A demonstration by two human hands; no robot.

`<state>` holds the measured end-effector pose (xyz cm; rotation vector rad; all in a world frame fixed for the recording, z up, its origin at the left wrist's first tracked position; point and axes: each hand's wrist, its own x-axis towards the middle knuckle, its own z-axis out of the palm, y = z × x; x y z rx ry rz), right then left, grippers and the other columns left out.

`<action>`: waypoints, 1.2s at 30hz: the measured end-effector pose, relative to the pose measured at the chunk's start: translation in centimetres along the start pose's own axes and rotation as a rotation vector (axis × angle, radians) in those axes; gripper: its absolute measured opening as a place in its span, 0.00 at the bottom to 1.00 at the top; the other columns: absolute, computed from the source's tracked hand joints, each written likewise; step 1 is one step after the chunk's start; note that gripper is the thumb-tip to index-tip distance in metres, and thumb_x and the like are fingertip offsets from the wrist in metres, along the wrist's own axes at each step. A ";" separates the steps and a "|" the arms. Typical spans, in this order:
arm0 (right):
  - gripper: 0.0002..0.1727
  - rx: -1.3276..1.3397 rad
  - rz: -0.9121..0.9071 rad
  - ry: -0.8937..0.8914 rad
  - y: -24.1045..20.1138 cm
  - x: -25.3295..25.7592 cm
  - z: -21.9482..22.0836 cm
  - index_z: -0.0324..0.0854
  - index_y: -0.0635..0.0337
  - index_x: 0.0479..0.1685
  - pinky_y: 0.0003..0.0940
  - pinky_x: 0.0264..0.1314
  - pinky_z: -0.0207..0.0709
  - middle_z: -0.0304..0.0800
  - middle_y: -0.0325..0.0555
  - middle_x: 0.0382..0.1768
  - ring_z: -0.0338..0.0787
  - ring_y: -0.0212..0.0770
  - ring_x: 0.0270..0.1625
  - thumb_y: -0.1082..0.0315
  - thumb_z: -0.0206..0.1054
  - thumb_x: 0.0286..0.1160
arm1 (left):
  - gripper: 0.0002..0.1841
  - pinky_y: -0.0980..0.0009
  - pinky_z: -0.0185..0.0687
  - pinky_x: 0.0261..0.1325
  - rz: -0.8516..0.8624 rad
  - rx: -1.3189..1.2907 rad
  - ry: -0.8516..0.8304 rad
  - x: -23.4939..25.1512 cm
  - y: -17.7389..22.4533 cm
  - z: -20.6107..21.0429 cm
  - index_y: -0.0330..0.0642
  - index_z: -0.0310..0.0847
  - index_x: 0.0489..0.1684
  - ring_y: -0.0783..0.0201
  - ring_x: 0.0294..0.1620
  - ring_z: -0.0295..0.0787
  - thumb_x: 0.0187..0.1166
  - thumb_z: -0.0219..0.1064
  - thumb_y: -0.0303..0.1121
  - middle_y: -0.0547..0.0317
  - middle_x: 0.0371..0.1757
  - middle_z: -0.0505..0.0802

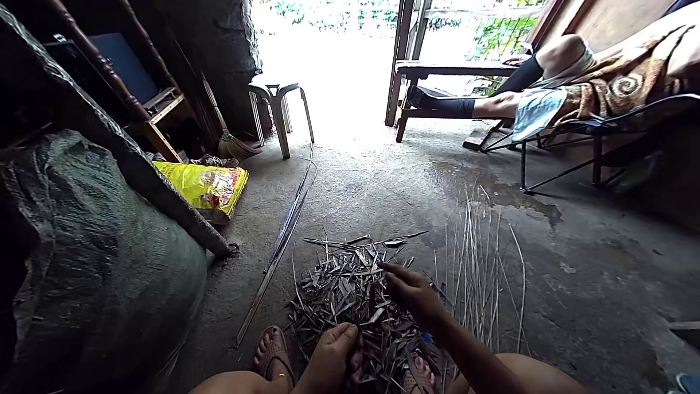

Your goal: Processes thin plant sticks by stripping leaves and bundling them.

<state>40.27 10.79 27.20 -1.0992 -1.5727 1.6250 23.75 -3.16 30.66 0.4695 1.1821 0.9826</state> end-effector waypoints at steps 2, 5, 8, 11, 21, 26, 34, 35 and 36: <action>0.22 0.062 0.051 -0.103 -0.8 -0.8 0.0 0.75 0.69 0.75 0.22 0.21 0.69 0.75 0.30 0.20 0.72 0.24 0.17 0.68 0.51 0.87 | 0.20 0.84 0.67 0.17 -0.003 -0.010 0.016 0.1 0.1 -0.2 0.40 0.73 0.34 0.77 0.10 0.67 0.97 0.38 0.33 0.68 0.14 0.74; 0.24 0.041 0.123 -0.347 -1.2 -2.6 1.2 0.74 0.66 0.76 0.24 0.26 0.73 0.79 0.31 0.25 0.76 0.25 0.21 0.65 0.53 0.85 | 0.20 0.83 0.68 0.17 -0.014 -0.008 0.037 0.3 0.2 -0.2 0.40 0.73 0.34 0.76 0.10 0.67 0.97 0.39 0.33 0.68 0.14 0.74; 0.22 -0.003 0.035 -0.413 -0.4 -3.3 2.6 0.74 0.67 0.74 0.21 0.27 0.73 0.81 0.31 0.27 0.76 0.22 0.22 0.66 0.56 0.85 | 0.21 0.84 0.65 0.16 -0.026 -0.012 0.020 0.4 0.1 0.0 0.40 0.74 0.34 0.77 0.10 0.65 0.97 0.38 0.33 0.69 0.13 0.73; 0.21 -0.108 -0.109 -0.334 0.8 -3.3 3.2 0.78 0.68 0.72 0.20 0.32 0.74 0.84 0.35 0.30 0.77 0.22 0.26 0.67 0.57 0.85 | 0.22 0.84 0.61 0.14 -0.033 -0.064 0.012 0.5 0.0 0.0 0.41 0.73 0.33 0.78 0.09 0.63 0.97 0.36 0.35 0.70 0.12 0.71; 0.21 -0.262 -0.169 -0.158 1.7 -2.7 3.2 0.82 0.68 0.70 0.24 0.37 0.77 0.88 0.42 0.34 0.79 0.25 0.28 0.65 0.58 0.86 | 0.21 0.86 0.59 0.13 -0.047 -0.084 -0.011 0.7 0.0 0.3 0.43 0.72 0.31 0.80 0.08 0.61 0.97 0.37 0.33 0.71 0.12 0.69; 0.22 -0.098 -0.015 -0.112 1.0 -1.3 2.2 0.78 0.68 0.74 0.23 0.28 0.73 0.81 0.35 0.27 0.74 0.24 0.22 0.67 0.56 0.87 | 0.22 0.86 0.58 0.13 -0.041 -0.072 -0.035 0.5 -0.2 0.3 0.43 0.72 0.31 0.80 0.08 0.60 0.97 0.36 0.33 0.71 0.12 0.69; 0.22 0.071 0.154 -0.252 -1.1 -2.1 1.1 0.74 0.67 0.75 0.24 0.25 0.73 0.79 0.33 0.25 0.76 0.26 0.21 0.67 0.54 0.87 | 0.20 0.84 0.64 0.15 -0.025 0.013 0.070 0.5 -0.1 0.1 0.40 0.73 0.33 0.77 0.09 0.65 0.97 0.39 0.33 0.69 0.13 0.73; 0.23 0.082 0.174 -0.326 -1.2 -2.5 1.4 0.73 0.67 0.76 0.24 0.27 0.74 0.80 0.33 0.27 0.77 0.26 0.22 0.67 0.55 0.85 | 0.19 0.84 0.65 0.15 -0.025 0.035 0.079 0.6 0.0 0.1 0.40 0.73 0.34 0.77 0.10 0.66 0.97 0.40 0.33 0.69 0.14 0.73; 0.24 0.086 0.181 -0.380 -1.2 -2.9 1.8 0.73 0.66 0.76 0.24 0.28 0.75 0.81 0.32 0.28 0.78 0.25 0.23 0.66 0.56 0.84 | 0.19 0.83 0.66 0.16 -0.026 0.056 0.086 0.7 -0.1 0.1 0.40 0.73 0.35 0.77 0.10 0.67 0.97 0.40 0.33 0.68 0.14 0.73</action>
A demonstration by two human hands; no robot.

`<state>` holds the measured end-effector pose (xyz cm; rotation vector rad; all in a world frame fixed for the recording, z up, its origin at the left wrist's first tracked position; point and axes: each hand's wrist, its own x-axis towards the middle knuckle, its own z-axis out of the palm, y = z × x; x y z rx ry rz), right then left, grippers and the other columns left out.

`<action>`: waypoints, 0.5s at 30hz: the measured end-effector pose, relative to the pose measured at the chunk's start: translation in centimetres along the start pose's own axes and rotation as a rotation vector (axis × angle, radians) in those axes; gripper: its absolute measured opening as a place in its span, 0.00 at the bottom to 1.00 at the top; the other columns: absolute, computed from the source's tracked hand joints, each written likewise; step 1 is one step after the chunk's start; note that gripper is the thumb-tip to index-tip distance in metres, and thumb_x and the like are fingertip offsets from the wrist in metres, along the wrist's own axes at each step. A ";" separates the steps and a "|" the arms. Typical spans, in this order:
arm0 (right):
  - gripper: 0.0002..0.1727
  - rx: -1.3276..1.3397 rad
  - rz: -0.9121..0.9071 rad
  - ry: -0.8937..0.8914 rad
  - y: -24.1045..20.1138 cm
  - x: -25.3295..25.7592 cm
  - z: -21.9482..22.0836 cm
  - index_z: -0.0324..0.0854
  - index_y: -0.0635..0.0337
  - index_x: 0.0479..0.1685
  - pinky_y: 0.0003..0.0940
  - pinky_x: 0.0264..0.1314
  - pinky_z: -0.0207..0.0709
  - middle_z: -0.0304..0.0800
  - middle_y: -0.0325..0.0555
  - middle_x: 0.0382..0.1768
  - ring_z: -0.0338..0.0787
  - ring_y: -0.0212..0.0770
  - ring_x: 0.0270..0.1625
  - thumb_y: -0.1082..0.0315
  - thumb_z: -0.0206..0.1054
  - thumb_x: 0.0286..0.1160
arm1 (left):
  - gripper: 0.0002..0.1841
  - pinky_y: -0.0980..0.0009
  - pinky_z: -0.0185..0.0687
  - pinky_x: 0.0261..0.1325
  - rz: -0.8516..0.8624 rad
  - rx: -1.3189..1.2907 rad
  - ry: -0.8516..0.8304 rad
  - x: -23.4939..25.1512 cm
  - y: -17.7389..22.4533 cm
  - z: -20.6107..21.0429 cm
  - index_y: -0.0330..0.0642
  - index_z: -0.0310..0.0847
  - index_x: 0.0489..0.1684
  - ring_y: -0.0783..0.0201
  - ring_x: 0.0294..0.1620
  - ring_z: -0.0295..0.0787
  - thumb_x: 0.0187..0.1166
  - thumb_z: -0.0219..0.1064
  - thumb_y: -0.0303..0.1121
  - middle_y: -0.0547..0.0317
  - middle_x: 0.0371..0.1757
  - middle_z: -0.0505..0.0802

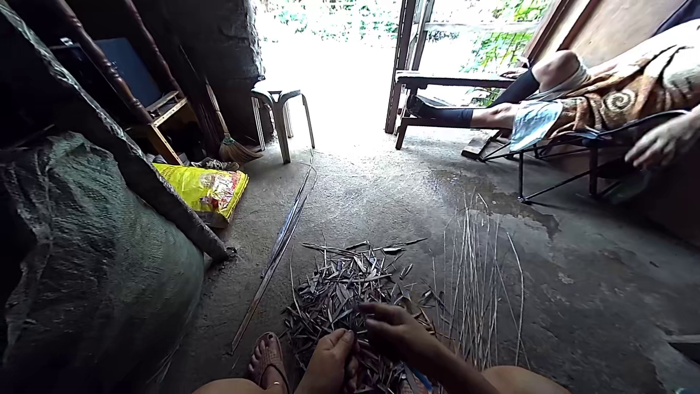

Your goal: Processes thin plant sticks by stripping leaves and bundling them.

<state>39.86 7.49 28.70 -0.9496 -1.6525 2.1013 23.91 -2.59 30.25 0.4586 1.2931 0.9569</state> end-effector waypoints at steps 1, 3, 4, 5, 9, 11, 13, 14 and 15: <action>0.23 0.001 0.001 -0.034 0.2 0.0 0.4 0.74 0.66 0.74 0.23 0.29 0.75 0.82 0.32 0.29 0.78 0.24 0.24 0.66 0.57 0.83 | 0.18 0.83 0.67 0.16 0.001 0.019 0.006 0.1 -0.1 0.1 0.39 0.74 0.37 0.76 0.10 0.68 0.97 0.41 0.33 0.68 0.14 0.74; 0.19 0.005 0.004 -0.043 0.6 0.2 0.7 0.77 0.65 0.69 0.22 0.29 0.75 0.83 0.32 0.29 0.79 0.24 0.24 0.67 0.57 0.85 | 0.17 0.82 0.70 0.17 0.010 0.042 0.007 0.1 -0.4 0.3 0.38 0.75 0.41 0.75 0.11 0.70 0.97 0.41 0.33 0.67 0.14 0.75; 0.17 0.016 0.010 -0.026 0.7 0.4 0.7 0.79 0.65 0.66 0.22 0.28 0.74 0.81 0.32 0.27 0.77 0.24 0.23 0.67 0.57 0.86 | 0.18 0.81 0.72 0.17 0.019 0.051 0.003 0.1 -0.4 0.3 0.38 0.75 0.41 0.75 0.11 0.72 0.97 0.41 0.33 0.66 0.14 0.77; 0.16 0.030 0.014 -0.004 0.7 0.5 0.5 0.80 0.64 0.64 0.22 0.26 0.73 0.80 0.32 0.25 0.76 0.24 0.21 0.67 0.57 0.86 | 0.18 0.80 0.74 0.19 0.027 0.062 -0.004 0.0 -0.4 0.3 0.37 0.76 0.43 0.74 0.12 0.74 0.97 0.40 0.33 0.66 0.15 0.78; 0.17 0.101 0.004 0.146 -0.4 0.9 -0.7 0.78 0.65 0.67 0.22 0.22 0.72 0.78 0.32 0.22 0.75 0.26 0.18 0.68 0.54 0.88 | 0.19 0.78 0.80 0.22 -0.006 0.062 -0.049 -0.6 -0.2 0.2 0.35 0.78 0.44 0.72 0.15 0.80 0.97 0.39 0.32 0.64 0.16 0.83; 0.18 0.137 0.008 0.201 -0.9 0.8 -1.3 0.77 0.66 0.70 0.22 0.22 0.72 0.78 0.34 0.23 0.75 0.26 0.18 0.68 0.53 0.89 | 0.19 0.79 0.77 0.21 -0.008 0.044 -0.051 -0.7 -0.3 0.3 0.36 0.78 0.40 0.74 0.14 0.78 0.96 0.41 0.31 0.65 0.16 0.82; 0.20 0.183 0.035 0.187 -0.9 0.3 -1.3 0.74 0.65 0.74 0.22 0.21 0.72 0.77 0.33 0.22 0.75 0.26 0.18 0.67 0.50 0.90 | 0.17 0.81 0.76 0.20 0.027 0.031 0.020 -0.6 -0.3 0.5 0.37 0.77 0.37 0.74 0.13 0.77 0.96 0.43 0.30 0.65 0.15 0.81; 0.21 0.206 0.059 0.148 -0.9 0.0 -1.0 0.74 0.65 0.75 0.22 0.20 0.71 0.78 0.33 0.21 0.75 0.26 0.17 0.66 0.49 0.90 | 0.16 0.80 0.76 0.20 0.045 0.048 0.068 -0.5 -0.3 0.5 0.37 0.76 0.38 0.74 0.12 0.76 0.96 0.45 0.30 0.65 0.15 0.80; 0.22 0.227 0.092 0.084 -0.8 -0.4 -0.6 0.73 0.63 0.76 0.22 0.20 0.71 0.79 0.33 0.22 0.75 0.26 0.17 0.64 0.48 0.90 | 0.15 0.79 0.77 0.20 0.066 0.080 0.115 -0.3 -0.2 0.4 0.36 0.76 0.38 0.73 0.12 0.77 0.95 0.46 0.29 0.64 0.15 0.80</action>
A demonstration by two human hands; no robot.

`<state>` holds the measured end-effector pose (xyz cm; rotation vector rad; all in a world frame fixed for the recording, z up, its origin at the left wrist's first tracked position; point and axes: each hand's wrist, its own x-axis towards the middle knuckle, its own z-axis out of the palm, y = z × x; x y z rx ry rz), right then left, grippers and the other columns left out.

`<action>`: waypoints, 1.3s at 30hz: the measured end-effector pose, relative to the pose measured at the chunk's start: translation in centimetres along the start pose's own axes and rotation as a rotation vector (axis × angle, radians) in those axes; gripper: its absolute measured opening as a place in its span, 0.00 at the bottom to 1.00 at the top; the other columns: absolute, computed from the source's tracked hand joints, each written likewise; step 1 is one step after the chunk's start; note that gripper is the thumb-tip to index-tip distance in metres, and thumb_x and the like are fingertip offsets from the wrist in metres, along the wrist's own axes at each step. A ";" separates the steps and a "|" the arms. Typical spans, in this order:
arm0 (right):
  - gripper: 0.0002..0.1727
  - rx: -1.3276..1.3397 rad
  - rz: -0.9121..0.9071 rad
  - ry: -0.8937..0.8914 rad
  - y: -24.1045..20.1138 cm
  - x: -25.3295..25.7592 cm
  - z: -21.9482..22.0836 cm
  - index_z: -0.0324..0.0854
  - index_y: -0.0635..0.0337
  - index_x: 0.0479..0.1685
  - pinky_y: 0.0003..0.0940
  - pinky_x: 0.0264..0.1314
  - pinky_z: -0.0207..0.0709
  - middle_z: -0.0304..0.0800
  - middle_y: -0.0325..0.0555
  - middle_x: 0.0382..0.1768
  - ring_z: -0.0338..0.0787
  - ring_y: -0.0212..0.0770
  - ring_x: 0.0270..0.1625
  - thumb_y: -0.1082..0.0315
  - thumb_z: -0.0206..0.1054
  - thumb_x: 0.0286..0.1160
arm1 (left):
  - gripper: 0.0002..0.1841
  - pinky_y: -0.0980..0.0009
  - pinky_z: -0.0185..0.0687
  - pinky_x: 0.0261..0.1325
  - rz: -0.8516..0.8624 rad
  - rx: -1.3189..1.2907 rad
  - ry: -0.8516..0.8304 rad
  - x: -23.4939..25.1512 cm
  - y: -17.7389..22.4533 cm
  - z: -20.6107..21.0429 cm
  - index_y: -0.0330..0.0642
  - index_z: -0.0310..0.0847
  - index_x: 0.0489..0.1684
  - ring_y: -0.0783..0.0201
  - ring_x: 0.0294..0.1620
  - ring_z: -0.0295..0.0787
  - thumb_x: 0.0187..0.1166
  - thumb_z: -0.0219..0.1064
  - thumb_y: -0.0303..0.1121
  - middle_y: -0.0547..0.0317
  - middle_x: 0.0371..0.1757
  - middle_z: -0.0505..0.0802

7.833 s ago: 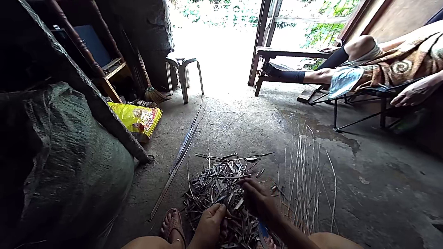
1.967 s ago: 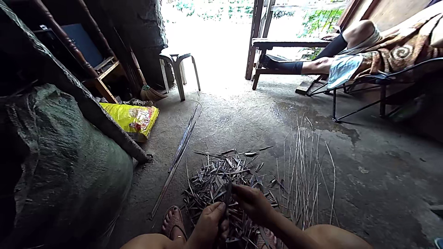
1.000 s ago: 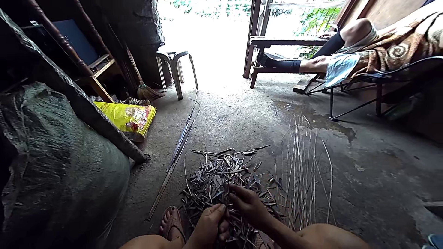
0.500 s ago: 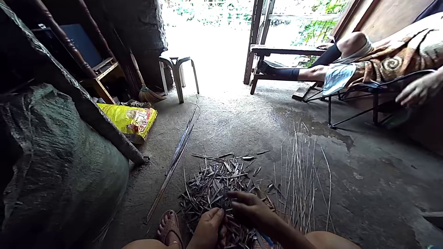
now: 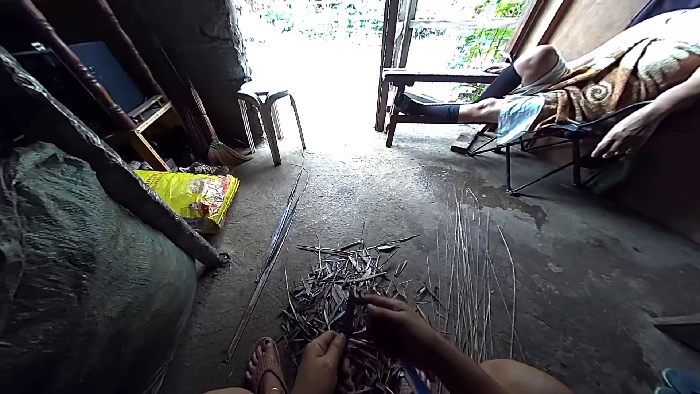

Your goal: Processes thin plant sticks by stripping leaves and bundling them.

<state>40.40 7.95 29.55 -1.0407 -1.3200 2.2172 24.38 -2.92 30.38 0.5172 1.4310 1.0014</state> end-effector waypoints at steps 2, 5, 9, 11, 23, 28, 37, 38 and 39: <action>0.22 0.026 0.063 -0.123 0.6 -0.5 1.0 0.72 0.60 0.76 0.22 0.21 0.72 0.81 0.34 0.23 0.77 0.26 0.19 0.63 0.48 0.88 | 0.13 0.77 0.78 0.20 0.055 0.085 0.064 0.3 -0.1 -0.1 0.36 0.77 0.38 0.72 0.13 0.78 0.94 0.50 0.29 0.63 0.15 0.81; 0.19 0.079 0.070 -0.175 2.1 -0.3 2.5 0.74 0.59 0.71 0.22 0.21 0.72 0.80 0.35 0.24 0.76 0.26 0.19 0.64 0.50 0.88 | 0.12 0.76 0.78 0.22 0.148 0.187 0.120 0.5 -0.6 -0.1 0.37 0.82 0.37 0.72 0.15 0.77 0.91 0.55 0.28 0.64 0.17 0.82; 0.15 0.020 -0.079 -0.141 3.2 0.3 2.7 0.80 0.61 0.64 0.20 0.23 0.73 0.84 0.32 0.26 0.77 0.23 0.20 0.68 0.53 0.87 | 0.13 0.77 0.78 0.20 0.120 0.103 0.111 0.4 -0.2 0.2 0.35 0.81 0.39 0.73 0.13 0.78 0.93 0.52 0.27 0.64 0.15 0.82; 0.16 -0.101 -0.187 -0.155 3.3 0.6 2.4 0.80 0.64 0.65 0.20 0.26 0.73 0.83 0.31 0.28 0.77 0.22 0.22 0.69 0.54 0.87 | 0.15 0.79 0.76 0.19 0.080 -0.029 0.071 0.3 0.3 0.0 0.36 0.79 0.39 0.74 0.12 0.76 0.94 0.48 0.28 0.65 0.14 0.80; 0.23 -0.790 -0.448 0.000 3.7 1.0 0.5 0.81 0.62 0.76 0.44 0.65 0.82 0.93 0.52 0.59 0.92 0.42 0.55 0.64 0.59 0.86 | 0.18 0.85 0.63 0.13 -0.064 -0.251 -0.086 0.2 0.7 -0.5 0.39 0.73 0.36 0.78 0.08 0.63 0.97 0.41 0.32 0.68 0.13 0.71; 0.22 -0.894 -0.514 0.096 3.7 1.0 0.9 0.84 0.58 0.74 0.52 0.60 0.84 0.94 0.51 0.56 0.94 0.47 0.54 0.66 0.60 0.84 | 0.18 0.85 0.62 0.13 -0.071 -0.247 -0.097 0.3 0.8 -0.5 0.41 0.72 0.35 0.78 0.08 0.63 0.97 0.41 0.33 0.69 0.12 0.70; 0.22 -0.498 -0.354 0.273 1.1 3.0 -2.0 0.76 0.70 0.77 0.22 0.36 0.74 0.88 0.43 0.39 0.76 0.24 0.29 0.70 0.55 0.88 | 0.18 0.86 0.62 0.14 -0.061 -0.180 -0.160 -0.4 0.4 -0.3 0.39 0.74 0.35 0.79 0.08 0.64 0.96 0.41 0.30 0.69 0.12 0.72; 0.22 -0.420 -0.327 0.290 0.8 3.0 -2.1 0.75 0.70 0.77 0.21 0.31 0.71 0.84 0.40 0.33 0.73 0.23 0.25 0.71 0.55 0.88 | 0.18 0.85 0.63 0.14 -0.061 -0.177 -0.157 -0.4 0.4 -0.3 0.39 0.74 0.35 0.79 0.08 0.64 0.96 0.41 0.30 0.69 0.12 0.72; 0.22 -0.351 -0.309 0.292 0.6 2.9 -2.1 0.74 0.70 0.77 0.21 0.26 0.69 0.79 0.36 0.27 0.71 0.23 0.21 0.71 0.54 0.88 | 0.18 0.85 0.63 0.14 -0.061 -0.174 -0.152 -0.3 0.4 -0.3 0.39 0.74 0.35 0.79 0.09 0.64 0.96 0.41 0.30 0.69 0.12 0.72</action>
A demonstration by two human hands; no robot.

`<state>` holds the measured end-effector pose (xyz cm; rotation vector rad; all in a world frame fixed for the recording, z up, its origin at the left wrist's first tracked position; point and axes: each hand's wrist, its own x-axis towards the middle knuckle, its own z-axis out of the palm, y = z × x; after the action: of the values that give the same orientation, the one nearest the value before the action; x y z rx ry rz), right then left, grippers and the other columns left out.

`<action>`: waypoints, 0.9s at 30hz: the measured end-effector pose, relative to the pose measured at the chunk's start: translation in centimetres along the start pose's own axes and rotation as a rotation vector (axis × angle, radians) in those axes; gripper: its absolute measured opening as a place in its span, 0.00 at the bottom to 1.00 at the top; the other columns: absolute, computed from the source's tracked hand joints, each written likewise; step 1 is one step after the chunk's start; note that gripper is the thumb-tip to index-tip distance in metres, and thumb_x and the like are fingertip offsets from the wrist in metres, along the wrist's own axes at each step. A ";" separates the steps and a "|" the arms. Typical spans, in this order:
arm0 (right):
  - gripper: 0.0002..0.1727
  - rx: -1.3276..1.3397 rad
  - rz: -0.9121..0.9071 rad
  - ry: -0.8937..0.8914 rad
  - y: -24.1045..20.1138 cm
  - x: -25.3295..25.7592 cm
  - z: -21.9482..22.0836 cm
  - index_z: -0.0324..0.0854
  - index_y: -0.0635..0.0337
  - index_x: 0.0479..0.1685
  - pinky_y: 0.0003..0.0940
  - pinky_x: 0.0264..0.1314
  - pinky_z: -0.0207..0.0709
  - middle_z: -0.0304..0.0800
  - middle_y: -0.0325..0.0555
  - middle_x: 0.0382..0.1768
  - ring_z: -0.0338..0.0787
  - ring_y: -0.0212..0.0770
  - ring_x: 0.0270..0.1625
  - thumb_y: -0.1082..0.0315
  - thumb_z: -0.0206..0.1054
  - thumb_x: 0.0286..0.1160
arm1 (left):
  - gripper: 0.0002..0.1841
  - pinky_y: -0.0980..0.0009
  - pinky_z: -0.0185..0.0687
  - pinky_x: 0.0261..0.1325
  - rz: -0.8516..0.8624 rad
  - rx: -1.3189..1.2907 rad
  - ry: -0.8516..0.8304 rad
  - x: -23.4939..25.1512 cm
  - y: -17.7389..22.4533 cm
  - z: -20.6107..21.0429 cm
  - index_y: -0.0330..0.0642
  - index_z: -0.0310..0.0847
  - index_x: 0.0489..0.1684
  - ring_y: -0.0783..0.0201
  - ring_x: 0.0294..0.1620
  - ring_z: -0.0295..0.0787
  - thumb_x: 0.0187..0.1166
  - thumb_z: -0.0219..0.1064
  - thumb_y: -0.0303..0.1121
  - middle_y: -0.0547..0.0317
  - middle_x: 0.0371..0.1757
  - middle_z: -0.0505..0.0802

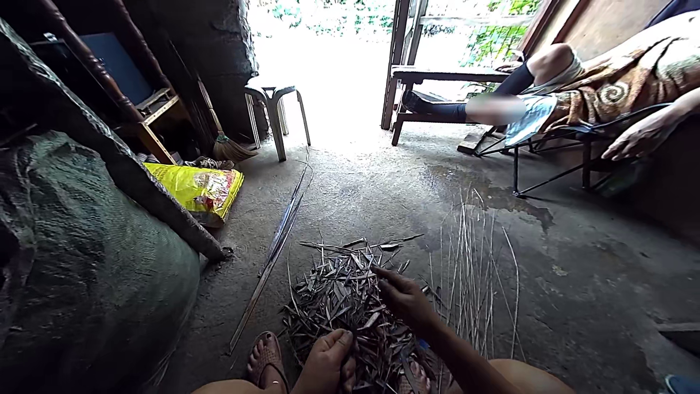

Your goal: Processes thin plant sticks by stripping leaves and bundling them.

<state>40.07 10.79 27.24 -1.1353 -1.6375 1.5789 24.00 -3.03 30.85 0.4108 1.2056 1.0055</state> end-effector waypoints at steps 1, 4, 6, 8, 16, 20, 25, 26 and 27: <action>0.22 0.055 0.023 -0.017 -0.2 -0.2 -0.1 0.74 0.70 0.77 0.21 0.23 0.68 0.76 0.33 0.23 0.70 0.23 0.19 0.71 0.53 0.88 | 0.18 0.85 0.63 0.14 0.001 0.005 0.002 0.1 0.0 0.0 0.39 0.74 0.36 0.78 0.09 0.64 0.96 0.41 0.31 0.69 0.13 0.72; 0.23 0.064 0.075 -0.192 -1.0 -1.8 0.4 0.73 0.68 0.77 0.24 0.25 0.72 0.77 0.32 0.24 0.73 0.25 0.20 0.68 0.52 0.87 | 0.18 0.85 0.64 0.15 0.009 0.011 0.010 0.1 0.2 -0.2 0.39 0.74 0.35 0.78 0.09 0.65 0.97 0.41 0.31 0.69 0.12 0.73; 0.24 -0.015 0.042 -0.287 -1.0 -2.8 1.4 0.73 0.68 0.77 0.25 0.29 0.73 0.79 0.34 0.27 0.75 0.25 0.23 0.68 0.54 0.86 | 0.18 0.85 0.64 0.15 0.005 0.012 0.003 0.2 0.1 -0.2 0.39 0.74 0.36 0.78 0.09 0.64 0.97 0.41 0.31 0.69 0.13 0.72; 0.23 -0.128 -0.040 -0.312 -0.4 -3.2 2.1 0.76 0.69 0.76 0.26 0.35 0.74 0.85 0.41 0.33 0.76 0.26 0.27 0.67 0.57 0.86 | 0.18 0.85 0.63 0.15 -0.006 0.008 0.001 0.3 -0.1 -0.1 0.39 0.74 0.36 0.78 0.09 0.64 0.97 0.41 0.31 0.69 0.13 0.72; 0.21 -0.156 -0.053 -0.199 0.5 -2.6 2.4 0.79 0.69 0.72 0.25 0.36 0.76 0.86 0.41 0.34 0.78 0.26 0.28 0.66 0.57 0.86 | 0.16 0.83 0.66 0.15 0.039 0.096 0.039 0.6 -0.4 0.3 0.39 0.75 0.37 0.77 0.09 0.65 0.96 0.44 0.29 0.69 0.12 0.72; 0.21 -0.047 0.040 -0.178 0.3 -2.0 2.1 0.78 0.69 0.73 0.22 0.30 0.72 0.81 0.35 0.28 0.74 0.24 0.24 0.68 0.57 0.86 | 0.16 0.83 0.66 0.16 0.052 0.112 0.037 0.7 -0.5 0.3 0.39 0.74 0.37 0.77 0.09 0.66 0.96 0.44 0.29 0.68 0.13 0.73; 0.21 -0.139 0.031 -0.121 0.7 -1.5 2.1 0.80 0.66 0.72 0.25 0.36 0.75 0.88 0.41 0.36 0.77 0.26 0.28 0.67 0.59 0.86 | 0.16 0.83 0.65 0.16 0.058 0.119 0.050 0.7 -0.4 0.3 0.39 0.74 0.35 0.76 0.09 0.65 0.96 0.44 0.29 0.68 0.13 0.72; 0.20 -0.145 0.026 -0.099 0.7 -1.4 2.1 0.80 0.66 0.72 0.25 0.35 0.75 0.87 0.40 0.34 0.77 0.26 0.27 0.67 0.58 0.87 | 0.16 0.83 0.66 0.16 0.058 0.121 0.046 0.7 -0.5 0.3 0.39 0.74 0.35 0.77 0.09 0.65 0.95 0.44 0.29 0.68 0.13 0.72; 0.21 -0.140 0.027 -0.067 0.7 -1.2 2.0 0.79 0.67 0.73 0.25 0.33 0.74 0.85 0.40 0.32 0.76 0.26 0.26 0.67 0.57 0.87 | 0.16 0.83 0.65 0.16 0.057 0.122 0.042 0.6 -0.6 0.3 0.39 0.74 0.35 0.77 0.09 0.65 0.95 0.45 0.29 0.69 0.12 0.72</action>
<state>39.03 8.69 26.47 -1.1919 -1.8075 1.5549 24.50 -2.75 30.17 0.5246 1.3031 0.9959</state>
